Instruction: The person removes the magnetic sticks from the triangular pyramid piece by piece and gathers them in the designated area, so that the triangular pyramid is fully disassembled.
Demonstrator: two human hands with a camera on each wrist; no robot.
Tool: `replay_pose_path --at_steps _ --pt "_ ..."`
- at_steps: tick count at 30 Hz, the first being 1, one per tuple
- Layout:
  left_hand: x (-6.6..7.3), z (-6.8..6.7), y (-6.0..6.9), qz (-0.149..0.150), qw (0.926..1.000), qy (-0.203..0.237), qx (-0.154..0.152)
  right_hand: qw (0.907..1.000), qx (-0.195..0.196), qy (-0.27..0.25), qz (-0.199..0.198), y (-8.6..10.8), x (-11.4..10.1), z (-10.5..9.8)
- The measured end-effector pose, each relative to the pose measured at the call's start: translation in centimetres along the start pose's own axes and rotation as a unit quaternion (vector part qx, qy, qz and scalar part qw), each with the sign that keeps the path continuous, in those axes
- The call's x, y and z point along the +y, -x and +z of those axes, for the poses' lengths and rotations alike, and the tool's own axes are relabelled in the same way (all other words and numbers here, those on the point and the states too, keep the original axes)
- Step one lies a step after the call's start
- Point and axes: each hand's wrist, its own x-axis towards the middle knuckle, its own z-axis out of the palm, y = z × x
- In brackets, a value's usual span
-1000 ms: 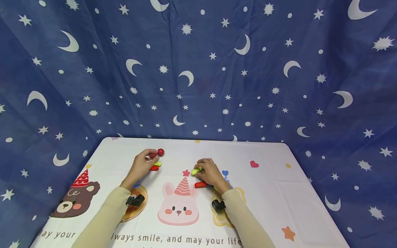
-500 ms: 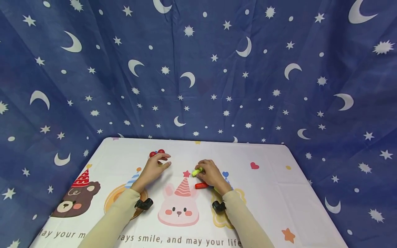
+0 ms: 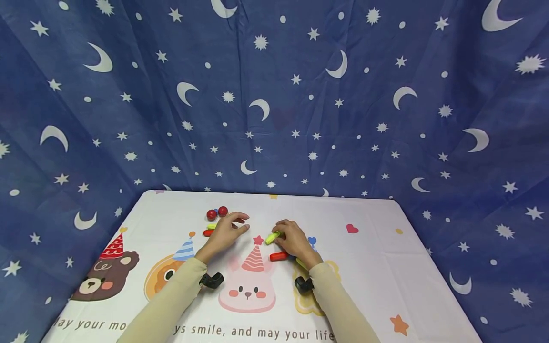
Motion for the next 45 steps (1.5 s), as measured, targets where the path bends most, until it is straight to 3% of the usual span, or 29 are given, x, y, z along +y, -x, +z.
replay_pose_path --at_steps 11,24,34,45 --pt "0.2 2.7 -0.7 -0.011 0.9983 0.02 -0.053 0.9993 0.013 -0.005 0.035 0.0 0.1 -0.3" --pt "0.3 4.8 -1.0 -0.023 0.9948 0.051 -0.086 0.9949 -0.001 -0.007 0.1 0.0 0.5 -0.7" --pt "0.3 6.0 -0.7 -0.019 0.9938 0.036 -0.104 0.9963 0.0 -0.02 0.084 -0.2 0.9 -0.5" --pt "0.2 6.6 -0.8 -0.006 0.9943 0.023 -0.104 0.9958 0.017 -0.031 0.084 -0.1 0.9 -0.4"
